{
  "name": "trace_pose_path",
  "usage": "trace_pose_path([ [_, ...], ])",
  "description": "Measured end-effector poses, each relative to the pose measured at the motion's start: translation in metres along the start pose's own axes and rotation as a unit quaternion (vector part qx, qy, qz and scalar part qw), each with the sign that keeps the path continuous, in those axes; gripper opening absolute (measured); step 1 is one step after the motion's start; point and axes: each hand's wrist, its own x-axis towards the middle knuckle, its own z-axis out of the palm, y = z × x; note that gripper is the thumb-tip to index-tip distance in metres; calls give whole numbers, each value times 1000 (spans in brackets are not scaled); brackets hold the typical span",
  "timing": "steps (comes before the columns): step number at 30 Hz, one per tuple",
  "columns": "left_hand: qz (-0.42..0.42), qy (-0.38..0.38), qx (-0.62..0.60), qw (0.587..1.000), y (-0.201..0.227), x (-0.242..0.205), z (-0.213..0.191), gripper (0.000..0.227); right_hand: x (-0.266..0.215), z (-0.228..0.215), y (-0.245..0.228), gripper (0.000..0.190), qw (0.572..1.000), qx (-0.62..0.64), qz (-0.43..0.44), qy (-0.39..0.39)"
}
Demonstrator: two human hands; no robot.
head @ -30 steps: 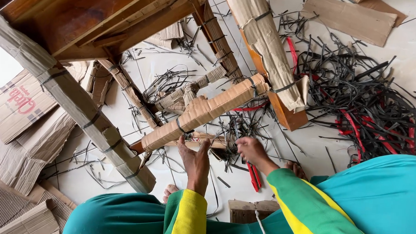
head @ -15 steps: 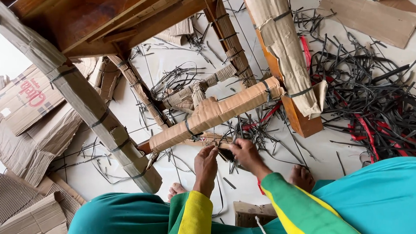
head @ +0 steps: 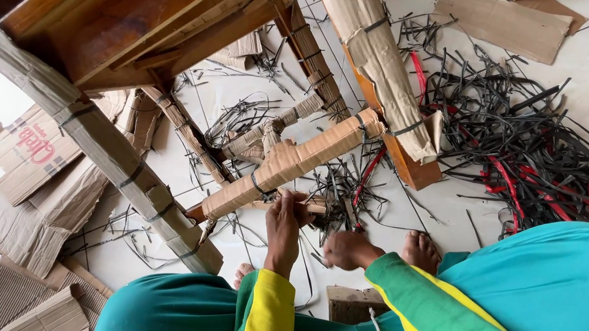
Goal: The person sits on the floor and repeatedly ties black plastic cable ties around a cardboard-wrapped wooden chair leg. They wrap the ties by hand, pull them tight, and use red-handled pliers to cut the excess tails. The process is repeated multiple times on the same leg.
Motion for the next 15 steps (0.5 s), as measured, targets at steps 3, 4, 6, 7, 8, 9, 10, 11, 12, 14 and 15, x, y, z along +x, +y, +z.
trace_pose_path([
  [3,36,40,32,998,0,-1,-5,49,17,28,38,20,998,-49,44,-8],
  [4,39,41,32,998,-3,0,-7,49,8,6,25,20,998,-50,42,-6],
  [6,32,-1,133,991,-7,3,-11,49,-13,-38,-2,44,987,125,20,96],
  [7,36,0,131,991,-8,2,-10,49,-28,-57,-20,44,988,122,18,98],
  [8,32,-25,167,985,-8,0,-9,51,-43,-75,-38,50,929,344,-40,128],
  [9,26,-51,205,977,-8,-2,-9,52,-59,-92,-57,62,818,548,-94,150],
  [10,27,-49,205,977,-2,-7,-7,52,-66,-96,-66,62,818,547,-97,149],
  [11,17,-59,242,968,4,-12,-3,54,-72,-102,-75,57,814,544,-118,165],
  [12,6,-69,278,958,10,-16,2,56,-80,-108,-82,53,809,541,-140,181],
  [14,16,-86,305,948,24,-28,14,55,-55,-91,-68,37,796,541,-146,229],
  [15,25,-99,332,938,32,-34,19,55,-41,-82,-63,22,780,541,-152,273],
])
